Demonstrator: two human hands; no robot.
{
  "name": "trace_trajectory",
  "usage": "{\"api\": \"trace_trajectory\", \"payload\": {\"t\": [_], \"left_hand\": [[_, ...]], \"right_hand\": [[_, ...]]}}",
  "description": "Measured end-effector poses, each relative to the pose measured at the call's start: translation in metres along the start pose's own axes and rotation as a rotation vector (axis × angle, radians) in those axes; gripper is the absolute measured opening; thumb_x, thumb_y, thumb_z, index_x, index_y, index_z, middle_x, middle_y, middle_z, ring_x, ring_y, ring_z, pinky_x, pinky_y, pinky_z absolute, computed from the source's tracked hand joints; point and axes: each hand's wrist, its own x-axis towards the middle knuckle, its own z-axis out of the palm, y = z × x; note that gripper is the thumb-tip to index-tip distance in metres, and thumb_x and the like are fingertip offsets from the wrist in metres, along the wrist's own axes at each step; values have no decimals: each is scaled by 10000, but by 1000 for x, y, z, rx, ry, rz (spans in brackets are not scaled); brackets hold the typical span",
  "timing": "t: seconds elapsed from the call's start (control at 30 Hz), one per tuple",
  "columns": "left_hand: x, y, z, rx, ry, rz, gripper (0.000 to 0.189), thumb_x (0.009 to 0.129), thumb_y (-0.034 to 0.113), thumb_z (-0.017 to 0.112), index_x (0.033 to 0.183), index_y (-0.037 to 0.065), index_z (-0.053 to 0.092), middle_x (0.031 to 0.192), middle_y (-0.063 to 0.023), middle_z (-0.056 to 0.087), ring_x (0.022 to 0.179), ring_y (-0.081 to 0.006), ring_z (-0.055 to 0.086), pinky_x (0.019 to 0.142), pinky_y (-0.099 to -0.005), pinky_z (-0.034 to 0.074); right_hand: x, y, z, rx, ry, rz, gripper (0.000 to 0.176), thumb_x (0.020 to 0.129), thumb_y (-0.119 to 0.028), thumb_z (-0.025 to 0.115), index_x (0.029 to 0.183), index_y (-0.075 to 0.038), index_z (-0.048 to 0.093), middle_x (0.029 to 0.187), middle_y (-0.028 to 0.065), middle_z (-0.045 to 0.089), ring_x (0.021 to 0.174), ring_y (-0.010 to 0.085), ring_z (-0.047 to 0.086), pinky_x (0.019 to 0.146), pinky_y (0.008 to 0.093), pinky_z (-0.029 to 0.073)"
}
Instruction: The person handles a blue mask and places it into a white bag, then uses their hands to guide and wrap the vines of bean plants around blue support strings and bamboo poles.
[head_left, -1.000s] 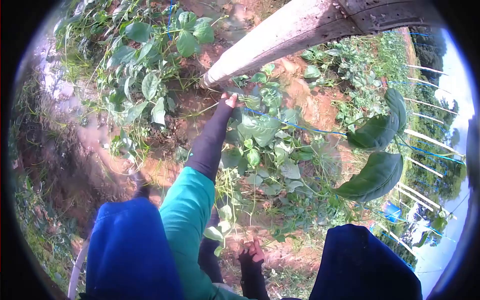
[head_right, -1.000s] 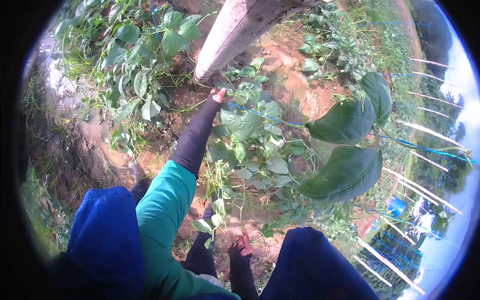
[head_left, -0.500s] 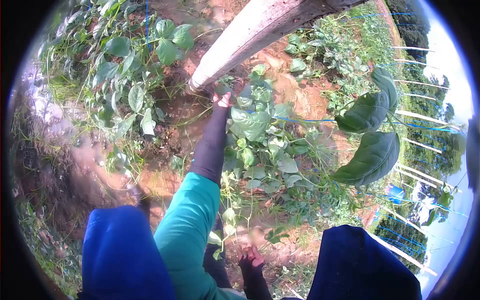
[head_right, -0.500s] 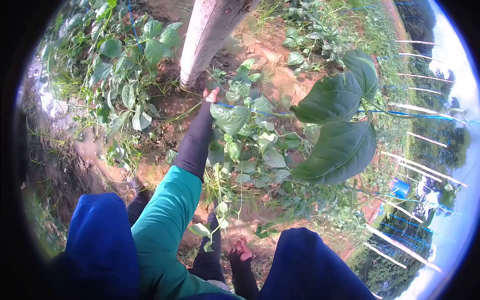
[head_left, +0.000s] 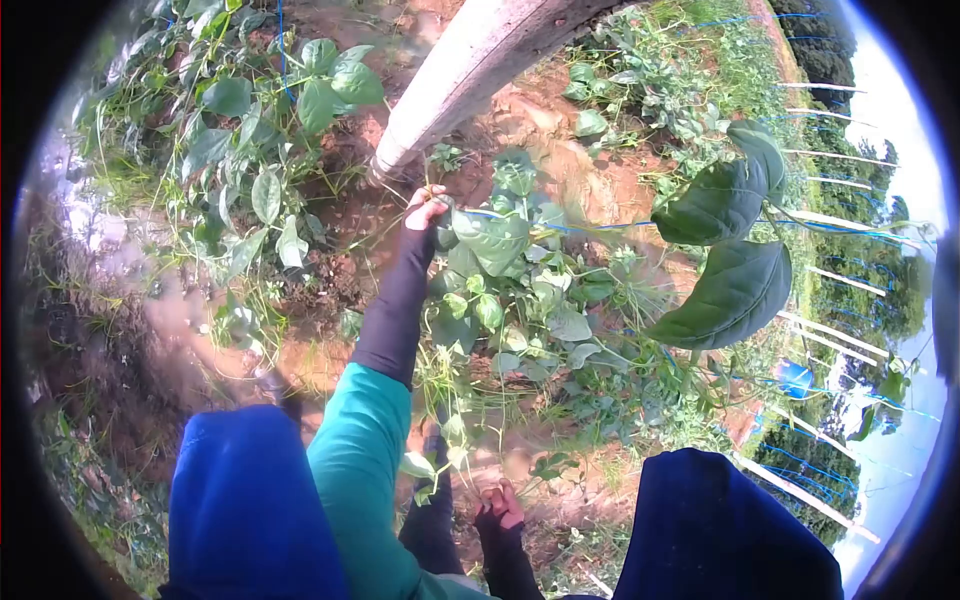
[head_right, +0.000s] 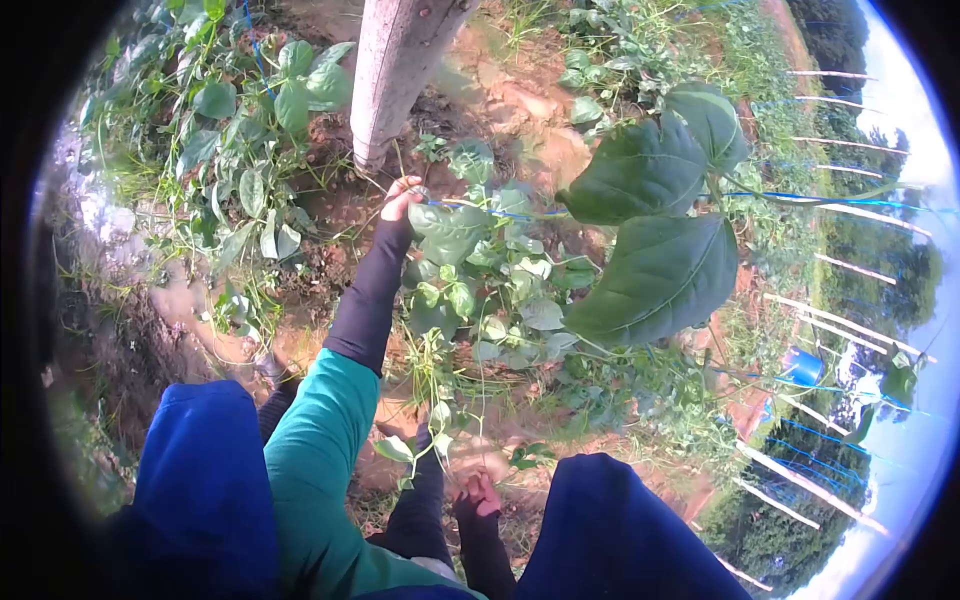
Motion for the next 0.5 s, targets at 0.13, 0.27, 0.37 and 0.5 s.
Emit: {"api": "trace_trajectory", "payload": {"t": [0.13, 0.27, 0.37, 0.5], "left_hand": [[-69, 41, -12, 43, 5, -140, 315, 674, 37, 472, 986, 70, 451, 757, -55, 512, 747, -170, 528, 682, -267, 430], [-123, 78, 10, 19, -35, -17, 302, 685, 59, 485, 984, 50, 443, 786, -73, 525, 808, -190, 529, 730, -306, 420], [-149, 116, 32, 168, -37, 28, 173, 761, 50, 427, 929, 31, 466, 743, -50, 519, 800, -150, 521, 720, -256, 397], [-170, 154, 67, 583, 57, -101, 174, 773, 109, 458, 937, 56, 479, 709, -14, 517, 633, -72, 473, 567, -180, 366]], "right_hand": [[6, -10, 15, -200, -157, -232, 133, 799, -205, 504, 891, -118, 466, 624, 2, 443, 747, 179, 502, 807, 365, 360], [-11, -29, 68, -356, -192, -347, 119, 802, -138, 480, 893, -64, 467, 620, 45, 462, 734, 243, 538, 860, 389, 341], [-22, -52, 111, -550, -391, -662, 101, 778, -111, 526, 836, -28, 519, 735, 96, 554, 686, 182, 528, 672, 306, 398], [-41, -87, 180, -719, -371, -888, 136, 775, -101, 525, 893, -35, 515, 888, 124, 580, 612, 84, 470, 606, 212, 370]]}}
